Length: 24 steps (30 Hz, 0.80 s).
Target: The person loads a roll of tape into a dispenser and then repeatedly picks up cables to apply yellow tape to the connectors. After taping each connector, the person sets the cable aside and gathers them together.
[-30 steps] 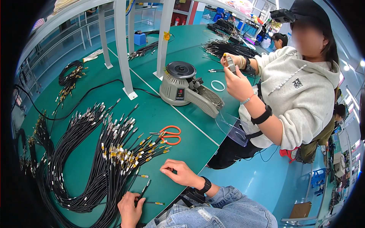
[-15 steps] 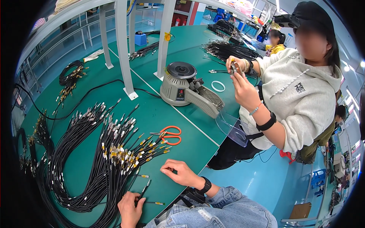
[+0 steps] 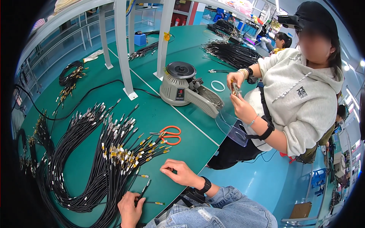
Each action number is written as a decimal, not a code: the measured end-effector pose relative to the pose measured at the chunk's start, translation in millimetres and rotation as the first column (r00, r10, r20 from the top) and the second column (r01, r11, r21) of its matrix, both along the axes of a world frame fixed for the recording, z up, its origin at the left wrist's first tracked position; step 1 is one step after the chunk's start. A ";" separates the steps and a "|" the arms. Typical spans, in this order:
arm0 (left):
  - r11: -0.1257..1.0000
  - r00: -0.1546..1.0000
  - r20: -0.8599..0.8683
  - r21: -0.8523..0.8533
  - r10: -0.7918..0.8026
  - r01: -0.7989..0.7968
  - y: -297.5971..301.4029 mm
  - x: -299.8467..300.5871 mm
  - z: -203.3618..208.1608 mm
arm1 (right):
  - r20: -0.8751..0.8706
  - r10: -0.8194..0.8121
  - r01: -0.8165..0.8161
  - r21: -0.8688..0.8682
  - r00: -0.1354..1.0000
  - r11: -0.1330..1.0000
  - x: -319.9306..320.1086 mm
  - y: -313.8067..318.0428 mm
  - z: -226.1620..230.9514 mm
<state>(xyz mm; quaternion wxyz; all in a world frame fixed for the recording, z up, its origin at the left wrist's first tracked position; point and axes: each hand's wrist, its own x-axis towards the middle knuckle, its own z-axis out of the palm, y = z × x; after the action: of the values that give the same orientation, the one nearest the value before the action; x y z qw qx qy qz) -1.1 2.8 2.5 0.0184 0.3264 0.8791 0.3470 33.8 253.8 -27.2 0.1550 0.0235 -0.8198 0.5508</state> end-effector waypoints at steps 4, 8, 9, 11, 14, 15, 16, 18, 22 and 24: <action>1.000 1.000 0.010 -0.004 0.006 -0.006 0.0 0.4 0.1 | -0.003 0.002 -0.002 -0.001 1.000 1.000 0.3 0.0 0.3; 1.000 1.000 0.024 -0.017 0.014 -0.013 -0.2 0.6 1.2 | 0.001 0.002 -0.002 -0.013 1.000 1.000 0.5 -0.2 0.8; 1.000 1.000 0.027 -0.020 0.016 -0.015 -0.7 0.8 1.1 | 0.002 0.003 -0.003 -0.017 1.000 1.000 0.7 -0.7 0.5; 1.000 0.999 0.029 -0.022 0.021 -0.020 -0.8 0.2 0.6 | 0.002 0.005 -0.005 -0.021 1.000 1.000 0.1 -0.6 0.2; 1.000 1.000 -0.023 -0.005 -0.008 0.008 -0.9 -1.2 -0.9 | 0.002 0.007 -0.007 -0.006 1.000 1.000 -0.1 -0.4 -0.1; 1.000 1.000 -0.022 -0.006 -0.009 0.009 -0.5 -1.0 -0.9 | 0.002 0.006 -0.006 -0.007 1.000 1.000 0.4 -0.2 0.2; 1.000 1.000 -0.015 0.000 -0.005 0.005 0.1 -0.9 -0.7 | 0.010 0.005 -0.004 -0.012 1.000 1.000 0.7 0.0 0.9; 1.000 1.000 -0.001 0.012 0.002 -0.002 1.2 -0.7 -0.4 | 0.025 0.001 -0.001 -0.023 1.000 1.000 1.1 0.5 2.1; 0.999 0.999 0.021 -0.019 0.028 -0.028 1.7 -0.3 0.1 | 0.025 0.000 0.001 -0.040 1.000 0.999 0.2 0.0 0.9; 0.999 0.999 0.024 -0.029 0.031 -0.030 2.2 -0.4 0.5 | 0.027 0.003 -0.002 -0.046 1.000 0.999 0.1 0.9 0.7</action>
<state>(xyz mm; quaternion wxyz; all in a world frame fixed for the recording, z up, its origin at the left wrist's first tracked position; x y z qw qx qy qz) -1.4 5.0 2.9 0.0284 0.3084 0.8885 0.3386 33.9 254.6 -26.4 0.1437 0.0134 -0.8090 0.5698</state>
